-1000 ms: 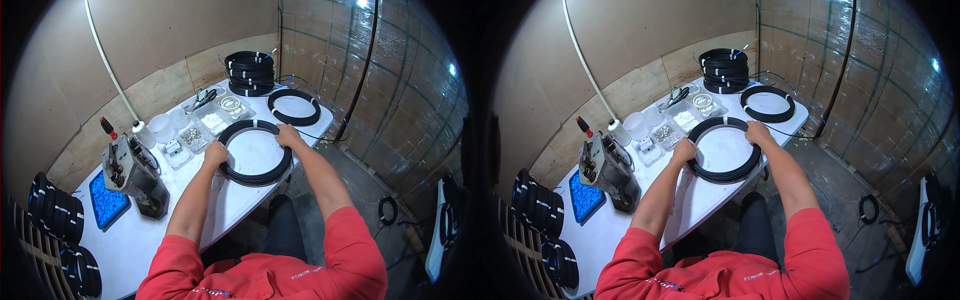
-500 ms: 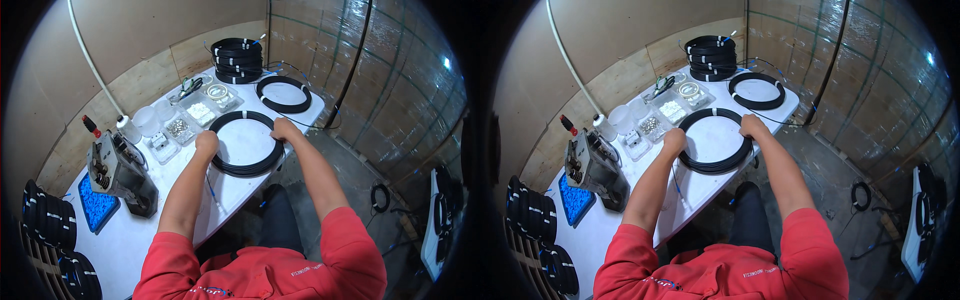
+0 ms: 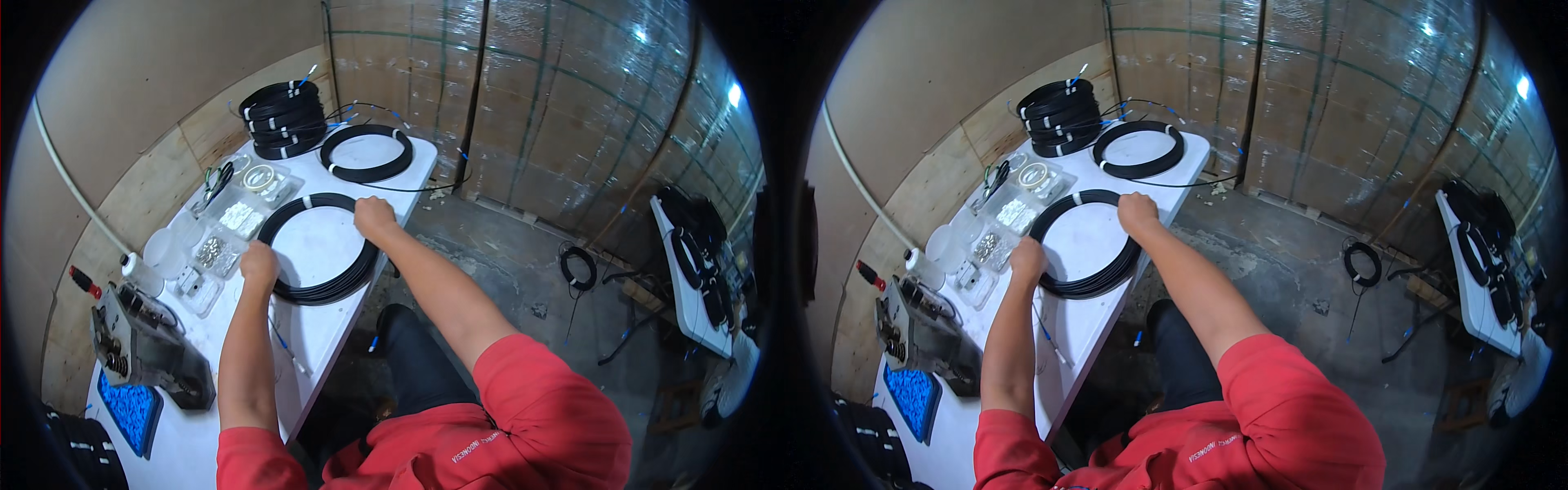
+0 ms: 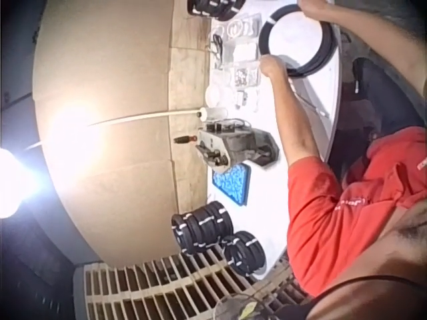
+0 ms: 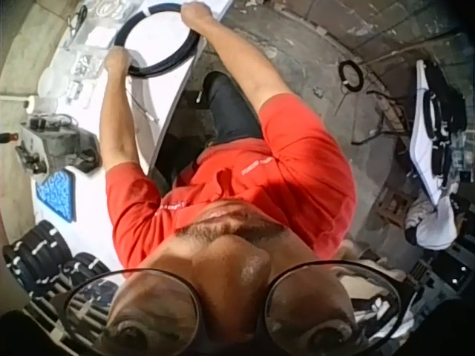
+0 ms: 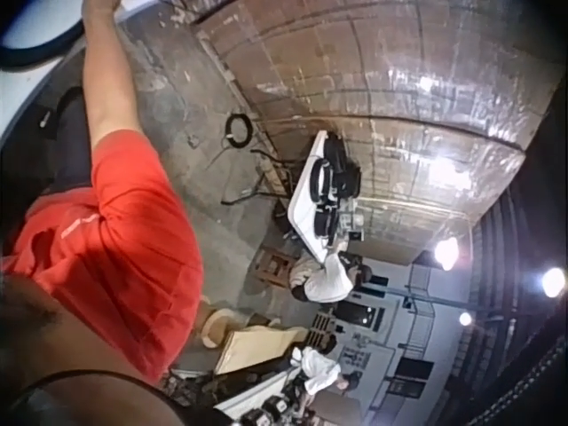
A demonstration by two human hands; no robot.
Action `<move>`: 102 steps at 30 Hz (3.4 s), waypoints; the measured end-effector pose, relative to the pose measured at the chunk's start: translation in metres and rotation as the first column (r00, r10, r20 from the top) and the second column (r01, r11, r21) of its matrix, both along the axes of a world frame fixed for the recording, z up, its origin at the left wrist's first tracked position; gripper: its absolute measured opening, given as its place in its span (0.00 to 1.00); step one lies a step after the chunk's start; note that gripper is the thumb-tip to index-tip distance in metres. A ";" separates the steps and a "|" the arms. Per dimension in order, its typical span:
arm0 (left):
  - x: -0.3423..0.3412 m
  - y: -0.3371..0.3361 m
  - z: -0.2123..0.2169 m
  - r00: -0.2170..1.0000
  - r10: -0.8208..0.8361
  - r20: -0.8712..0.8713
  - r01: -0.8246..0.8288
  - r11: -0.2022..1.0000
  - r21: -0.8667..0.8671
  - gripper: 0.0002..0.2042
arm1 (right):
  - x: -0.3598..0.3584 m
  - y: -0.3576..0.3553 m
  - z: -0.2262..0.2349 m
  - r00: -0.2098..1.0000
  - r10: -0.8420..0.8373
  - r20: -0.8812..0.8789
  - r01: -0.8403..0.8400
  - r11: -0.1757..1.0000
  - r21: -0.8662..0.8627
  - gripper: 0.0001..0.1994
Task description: The recorder coils cables, secures them with tape, and uses a pneumatic crimping machine to attach connectors.
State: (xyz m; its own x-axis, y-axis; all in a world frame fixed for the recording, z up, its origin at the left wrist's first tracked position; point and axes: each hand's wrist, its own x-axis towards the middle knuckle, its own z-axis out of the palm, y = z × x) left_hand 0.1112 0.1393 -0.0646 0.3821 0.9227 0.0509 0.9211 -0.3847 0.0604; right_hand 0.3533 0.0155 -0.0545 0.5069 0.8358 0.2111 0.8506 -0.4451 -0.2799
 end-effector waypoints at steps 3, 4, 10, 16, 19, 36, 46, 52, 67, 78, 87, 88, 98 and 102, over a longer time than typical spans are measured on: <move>-0.001 0.001 -0.003 1.000 0.006 0.005 -0.006 1.000 0.005 0.17 | -0.004 -0.002 0.003 1.000 -0.002 0.016 0.002 1.000 -0.026 0.12; -0.001 0.000 -0.003 1.000 0.002 0.006 -0.002 1.000 0.004 0.17 | -0.005 -0.002 0.004 1.000 -0.006 0.018 0.007 1.000 -0.026 0.12; 0.006 -0.002 -0.005 1.000 0.016 0.026 -0.016 1.000 0.003 0.17 | -0.003 -0.003 -0.002 0.999 -0.034 0.039 0.034 0.999 -0.006 0.12; -0.004 0.008 -0.014 0.998 -0.051 -0.040 0.056 0.991 0.118 0.14 | -0.004 0.009 -0.011 0.997 -0.001 0.072 -0.005 0.996 0.085 0.11; -0.003 0.007 -0.013 0.999 -0.030 -0.038 0.033 0.995 0.099 0.14 | -0.004 0.011 -0.012 0.997 -0.008 0.071 0.005 0.999 0.052 0.13; -0.001 -0.010 0.003 0.994 0.099 0.050 -0.096 0.994 -0.058 0.15 | -0.003 0.006 -0.010 0.998 0.005 0.062 -0.005 1.000 0.004 0.14; -0.006 -0.004 -0.005 0.994 0.047 0.094 -0.049 0.999 0.015 0.15 | 0.003 0.041 0.000 0.982 0.111 -0.150 -0.129 0.984 -0.119 0.22; -0.018 -0.014 0.022 0.994 0.024 0.106 -0.006 0.987 -0.162 0.24 | -0.008 0.099 0.003 0.972 0.183 -0.150 -0.203 0.970 -0.137 0.25; -0.171 -0.097 0.024 0.585 0.448 0.675 0.250 0.693 -0.677 0.08 | -0.203 0.067 0.028 0.212 0.966 -0.150 -0.967 0.230 0.114 0.19; -0.232 -0.166 0.017 0.731 0.257 0.632 -0.038 0.940 -0.338 0.11 | -0.248 0.009 -0.008 0.186 0.977 0.102 -0.976 0.172 0.135 0.08; -0.270 -0.198 0.009 0.714 0.109 0.692 -0.171 0.985 0.021 0.09 | -0.277 0.006 -0.009 0.180 0.977 0.116 -0.965 0.152 0.215 0.06; -0.276 -0.199 0.007 0.711 0.084 0.698 -0.173 0.983 0.058 0.08 | -0.283 0.005 -0.009 0.166 0.979 0.115 -0.967 0.139 0.216 0.06; -0.312 -0.208 0.006 0.697 -0.070 0.714 -0.133 0.965 0.224 0.08 | -0.306 0.009 -0.010 0.112 0.993 -0.045 -0.965 0.119 0.236 0.08; -0.324 -0.201 -0.003 0.790 -0.142 0.597 -0.078 0.942 0.327 0.09 | -0.317 0.010 -0.006 0.090 0.989 -0.117 -0.964 0.116 0.238 0.08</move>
State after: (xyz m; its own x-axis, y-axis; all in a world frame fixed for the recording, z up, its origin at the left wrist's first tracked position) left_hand -0.2126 -0.0616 -0.0674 0.1988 0.7992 0.5673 0.7204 -0.5116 0.4683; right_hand 0.0359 0.0258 -0.0609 -0.7080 0.6175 0.3428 0.4363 0.7641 -0.4753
